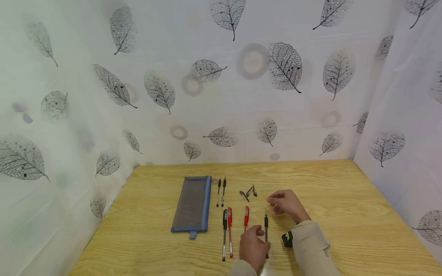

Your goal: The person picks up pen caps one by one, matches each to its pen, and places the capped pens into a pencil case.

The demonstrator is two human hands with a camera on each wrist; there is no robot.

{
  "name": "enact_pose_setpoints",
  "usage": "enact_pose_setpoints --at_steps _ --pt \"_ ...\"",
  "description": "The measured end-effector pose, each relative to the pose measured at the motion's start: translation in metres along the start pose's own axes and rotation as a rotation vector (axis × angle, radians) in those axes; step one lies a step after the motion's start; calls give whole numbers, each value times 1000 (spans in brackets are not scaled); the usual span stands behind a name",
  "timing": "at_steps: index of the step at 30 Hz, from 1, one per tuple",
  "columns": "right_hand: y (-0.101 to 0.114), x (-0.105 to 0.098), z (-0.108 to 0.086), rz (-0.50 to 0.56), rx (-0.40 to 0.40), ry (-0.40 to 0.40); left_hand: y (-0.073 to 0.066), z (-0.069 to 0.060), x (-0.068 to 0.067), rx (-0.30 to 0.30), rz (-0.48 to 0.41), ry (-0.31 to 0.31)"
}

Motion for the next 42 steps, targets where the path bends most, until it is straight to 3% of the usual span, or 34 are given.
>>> enact_pose_setpoints --at_steps 11,26,42 --pt "0 -1 -2 0 12 -10 -6 -2 -2 -36 38 7" --pt "-2 -3 -4 9 11 -2 -7 -1 -2 8 120 22" --pt "-3 -4 -5 21 2 -5 -8 -1 -3 12 90 51"
Point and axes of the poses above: each hand's wrist, its own z-axis towards the middle knuckle, its own x-axis out of the palm, y = z × x, the point moved 3 cm from there along z, towards the middle knuckle, and after that the axes turned 11 degrees about y, right-handed, at the moved point
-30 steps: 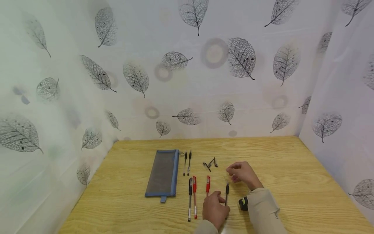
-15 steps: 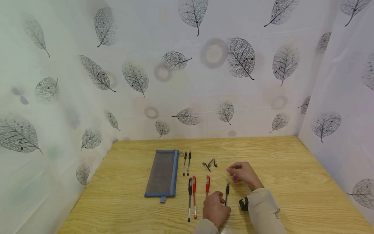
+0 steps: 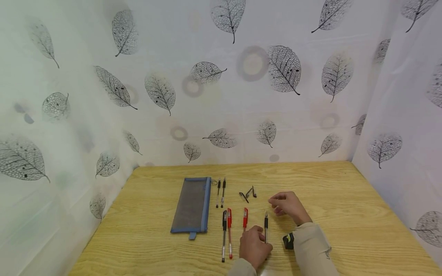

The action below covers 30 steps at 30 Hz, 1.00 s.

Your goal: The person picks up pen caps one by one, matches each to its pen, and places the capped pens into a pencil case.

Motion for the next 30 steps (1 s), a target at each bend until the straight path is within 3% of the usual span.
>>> enact_pose_setpoints --at_steps 9,30 --pt "-1 -1 -1 -1 11 -12 3 0 -1 24 -68 -30" --pt "-5 -5 1 -18 28 -23 2 4 -2 100 -119 -39"
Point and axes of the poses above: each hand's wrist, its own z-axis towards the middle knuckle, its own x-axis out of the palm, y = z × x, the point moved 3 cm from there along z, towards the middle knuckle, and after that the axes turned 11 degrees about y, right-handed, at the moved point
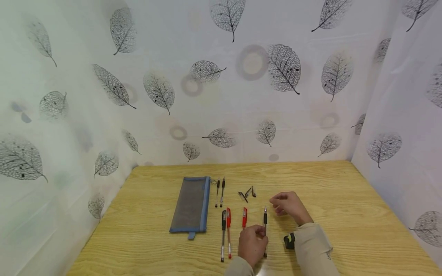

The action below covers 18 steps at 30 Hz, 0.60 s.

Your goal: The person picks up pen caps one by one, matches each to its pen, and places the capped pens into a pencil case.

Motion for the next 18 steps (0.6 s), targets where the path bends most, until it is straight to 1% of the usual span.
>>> enact_pose_setpoints --at_steps 4,6,12,18 --pt "-1 0 0 1 7 2 2 0 0 7 -20 26" --pt "-1 0 0 4 7 1 2 0 0 13 -46 37" --pt "-1 0 0 7 3 2 2 -1 2 49 -125 36" --pt "-2 -1 0 6 5 1 3 -1 4 29 -236 63"
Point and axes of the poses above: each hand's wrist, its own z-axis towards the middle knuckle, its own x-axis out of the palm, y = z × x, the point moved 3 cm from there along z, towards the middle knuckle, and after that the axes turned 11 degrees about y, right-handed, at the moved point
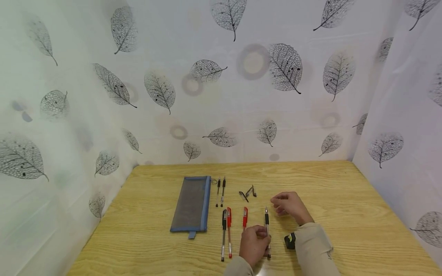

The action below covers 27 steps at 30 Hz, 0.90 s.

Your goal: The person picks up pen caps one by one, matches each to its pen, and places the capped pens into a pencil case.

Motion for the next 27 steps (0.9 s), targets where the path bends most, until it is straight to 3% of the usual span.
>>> enact_pose_setpoints --at_steps 6,11,21,27 --pt "-1 0 2 1 -7 -2 3 4 -4 -94 -190 43" --pt "-3 1 5 -10 -4 -3 0 5 -17 -153 -327 49" --pt "2 5 20 -83 -24 11 1 -2 -72 -110 -361 76" --pt "8 12 34 -103 -33 10 6 -11 -100 -125 -371 68"
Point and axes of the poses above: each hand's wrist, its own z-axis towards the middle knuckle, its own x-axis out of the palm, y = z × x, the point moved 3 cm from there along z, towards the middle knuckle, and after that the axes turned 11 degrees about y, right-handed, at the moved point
